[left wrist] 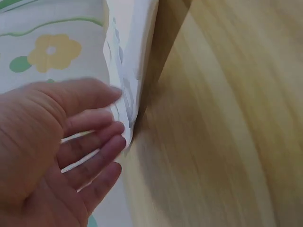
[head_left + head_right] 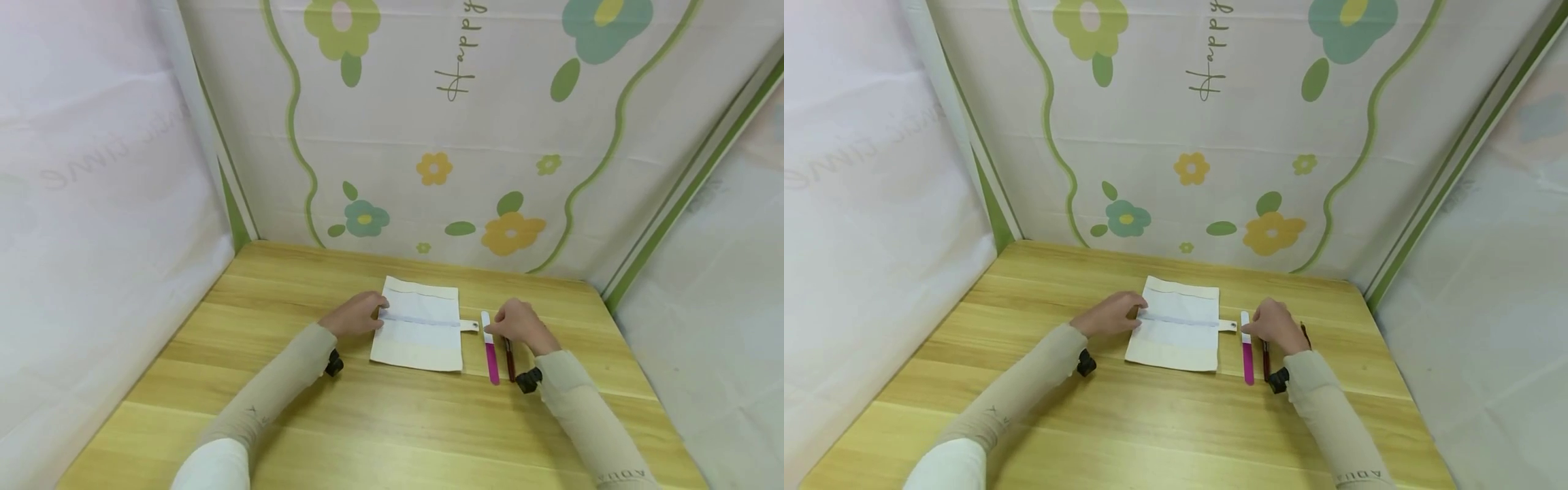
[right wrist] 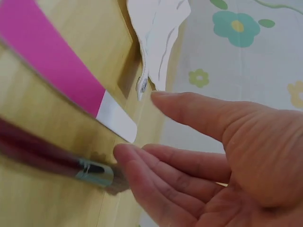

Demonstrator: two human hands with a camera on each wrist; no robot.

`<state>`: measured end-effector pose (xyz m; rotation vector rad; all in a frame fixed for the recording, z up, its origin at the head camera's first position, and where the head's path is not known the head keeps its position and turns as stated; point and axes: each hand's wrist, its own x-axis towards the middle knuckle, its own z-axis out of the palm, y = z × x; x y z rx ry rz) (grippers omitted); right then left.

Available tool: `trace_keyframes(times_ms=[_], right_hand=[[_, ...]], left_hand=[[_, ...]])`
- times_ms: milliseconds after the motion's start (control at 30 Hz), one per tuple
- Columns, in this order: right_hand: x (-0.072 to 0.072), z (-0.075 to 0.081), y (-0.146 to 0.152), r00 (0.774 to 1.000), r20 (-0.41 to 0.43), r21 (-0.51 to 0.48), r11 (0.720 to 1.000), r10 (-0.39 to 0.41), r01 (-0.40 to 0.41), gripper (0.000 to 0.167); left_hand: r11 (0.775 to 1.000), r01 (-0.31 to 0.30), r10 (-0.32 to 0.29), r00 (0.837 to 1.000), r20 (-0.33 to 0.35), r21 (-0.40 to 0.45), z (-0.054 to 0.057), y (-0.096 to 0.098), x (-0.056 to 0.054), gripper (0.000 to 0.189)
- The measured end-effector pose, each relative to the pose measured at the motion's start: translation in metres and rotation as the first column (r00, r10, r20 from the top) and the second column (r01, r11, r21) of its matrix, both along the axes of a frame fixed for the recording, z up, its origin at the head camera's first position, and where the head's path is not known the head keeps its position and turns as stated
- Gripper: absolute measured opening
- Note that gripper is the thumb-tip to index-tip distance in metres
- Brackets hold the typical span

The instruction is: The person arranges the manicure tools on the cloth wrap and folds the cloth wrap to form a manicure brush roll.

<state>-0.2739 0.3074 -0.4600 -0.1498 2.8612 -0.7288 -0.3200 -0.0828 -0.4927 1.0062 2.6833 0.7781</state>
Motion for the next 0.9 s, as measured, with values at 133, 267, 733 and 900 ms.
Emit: trace_keyframes(times_ms=[133,267,733,900], right_hand=[[-0.008,0.002,-0.006,0.998,0.056,0.003,0.999,-0.037,0.037,0.06],[-0.015,0.001,-0.01,0.992,0.102,0.011,0.997,-0.071,0.071,0.053],[-0.03,-0.004,-0.015,0.981,0.14,0.076,0.989,-0.134,0.124,0.019],[-0.032,-0.001,-0.02,0.98,0.141,0.095,0.988,-0.137,0.125,0.019]], left_hand=[[0.999,0.005,-0.007,0.999,-0.043,-0.038,-0.002,0.004,-0.009,0.014],[0.999,-0.001,-0.001,0.998,-0.056,-0.039,-0.003,0.007,-0.013,0.009],[0.998,-0.052,0.048,0.995,-0.092,-0.042,-0.001,0.014,-0.011,0.009],[0.997,-0.07,0.066,0.993,-0.093,-0.032,0.0,0.013,-0.01,0.009]])
